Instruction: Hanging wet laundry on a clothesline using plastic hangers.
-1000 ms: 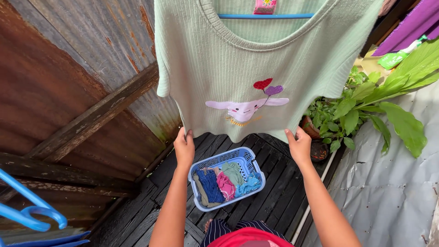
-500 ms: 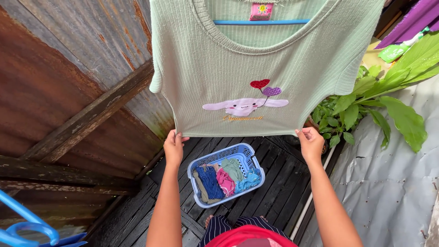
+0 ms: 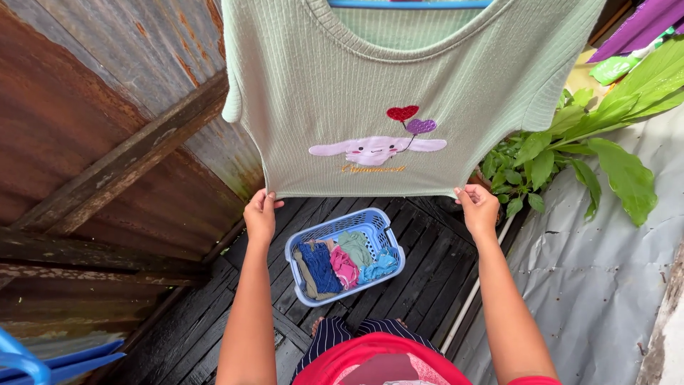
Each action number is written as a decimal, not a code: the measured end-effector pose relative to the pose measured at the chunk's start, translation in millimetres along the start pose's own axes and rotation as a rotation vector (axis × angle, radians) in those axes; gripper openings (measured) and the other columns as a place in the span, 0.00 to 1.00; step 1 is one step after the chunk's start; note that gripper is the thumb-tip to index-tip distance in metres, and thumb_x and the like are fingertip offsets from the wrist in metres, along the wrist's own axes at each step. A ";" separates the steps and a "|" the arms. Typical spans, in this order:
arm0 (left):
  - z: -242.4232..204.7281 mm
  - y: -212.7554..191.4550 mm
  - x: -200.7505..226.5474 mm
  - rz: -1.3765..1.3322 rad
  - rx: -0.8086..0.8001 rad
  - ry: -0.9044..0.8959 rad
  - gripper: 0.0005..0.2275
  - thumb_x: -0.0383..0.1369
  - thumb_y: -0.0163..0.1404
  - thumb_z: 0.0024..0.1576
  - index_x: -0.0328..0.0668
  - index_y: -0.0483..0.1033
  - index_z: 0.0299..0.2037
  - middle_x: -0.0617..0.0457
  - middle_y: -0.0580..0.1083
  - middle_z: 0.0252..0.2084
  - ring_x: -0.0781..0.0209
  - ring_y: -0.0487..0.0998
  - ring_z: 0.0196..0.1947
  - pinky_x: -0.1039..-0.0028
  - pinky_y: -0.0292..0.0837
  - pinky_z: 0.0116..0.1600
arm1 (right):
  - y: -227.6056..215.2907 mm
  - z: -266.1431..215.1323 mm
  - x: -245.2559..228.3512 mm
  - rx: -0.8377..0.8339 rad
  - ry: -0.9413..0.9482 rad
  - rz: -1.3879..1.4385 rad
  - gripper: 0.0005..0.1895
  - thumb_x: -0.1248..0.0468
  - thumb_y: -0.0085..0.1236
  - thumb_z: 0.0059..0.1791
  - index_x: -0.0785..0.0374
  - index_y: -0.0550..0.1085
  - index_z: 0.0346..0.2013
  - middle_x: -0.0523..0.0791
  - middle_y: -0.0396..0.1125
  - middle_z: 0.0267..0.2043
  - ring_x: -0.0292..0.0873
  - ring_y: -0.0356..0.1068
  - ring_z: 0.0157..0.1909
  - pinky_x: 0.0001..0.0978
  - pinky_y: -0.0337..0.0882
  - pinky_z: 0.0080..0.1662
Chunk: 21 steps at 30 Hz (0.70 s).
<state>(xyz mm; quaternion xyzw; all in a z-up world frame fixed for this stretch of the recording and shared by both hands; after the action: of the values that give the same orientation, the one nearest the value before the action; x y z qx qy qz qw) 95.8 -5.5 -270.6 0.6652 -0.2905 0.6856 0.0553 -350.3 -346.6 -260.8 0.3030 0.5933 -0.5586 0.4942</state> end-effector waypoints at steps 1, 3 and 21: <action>-5.8 -0.9 2.0 0.002 -0.001 -0.005 0.09 0.34 0.49 0.67 0.56 0.84 0.49 0.54 0.83 0.30 0.70 0.83 0.36 0.75 0.74 0.46 | -1.1 -0.6 6.2 -0.003 0.004 -0.002 0.07 0.67 0.66 0.54 0.68 0.79 0.42 0.48 0.75 0.36 0.38 0.77 0.37 0.26 0.74 0.33; -10.6 -3.3 9.8 0.014 0.002 -0.016 0.09 0.34 0.49 0.68 0.55 0.83 0.51 0.53 0.83 0.30 0.69 0.83 0.38 0.73 0.73 0.50 | 0.5 3.3 15.1 -0.007 -0.007 -0.044 0.05 0.66 0.65 0.54 0.67 0.80 0.40 0.48 0.76 0.36 0.38 0.77 0.37 0.25 0.74 0.32; -21.9 2.6 25.3 0.066 -0.096 -0.039 0.11 0.37 0.49 0.68 0.54 0.83 0.56 0.54 0.85 0.40 0.62 0.84 0.48 0.66 0.74 0.56 | -5.6 11.6 1.2 0.007 -0.076 -0.304 0.08 0.61 0.65 0.56 0.64 0.80 0.40 0.49 0.71 0.34 0.45 0.70 0.31 0.38 0.70 0.36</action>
<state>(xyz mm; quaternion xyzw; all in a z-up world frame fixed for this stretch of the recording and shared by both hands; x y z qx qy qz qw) 72.6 -5.1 -246.3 0.6652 -0.3458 0.6591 0.0591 -352.9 -359.0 -258.5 0.1900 0.6112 -0.6400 0.4251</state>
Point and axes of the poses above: each hand's wrist, its own z-axis towards the middle knuckle, its own y-axis out of the palm, x = y × z, the point moved 5 cm from there along z, towards the middle knuckle
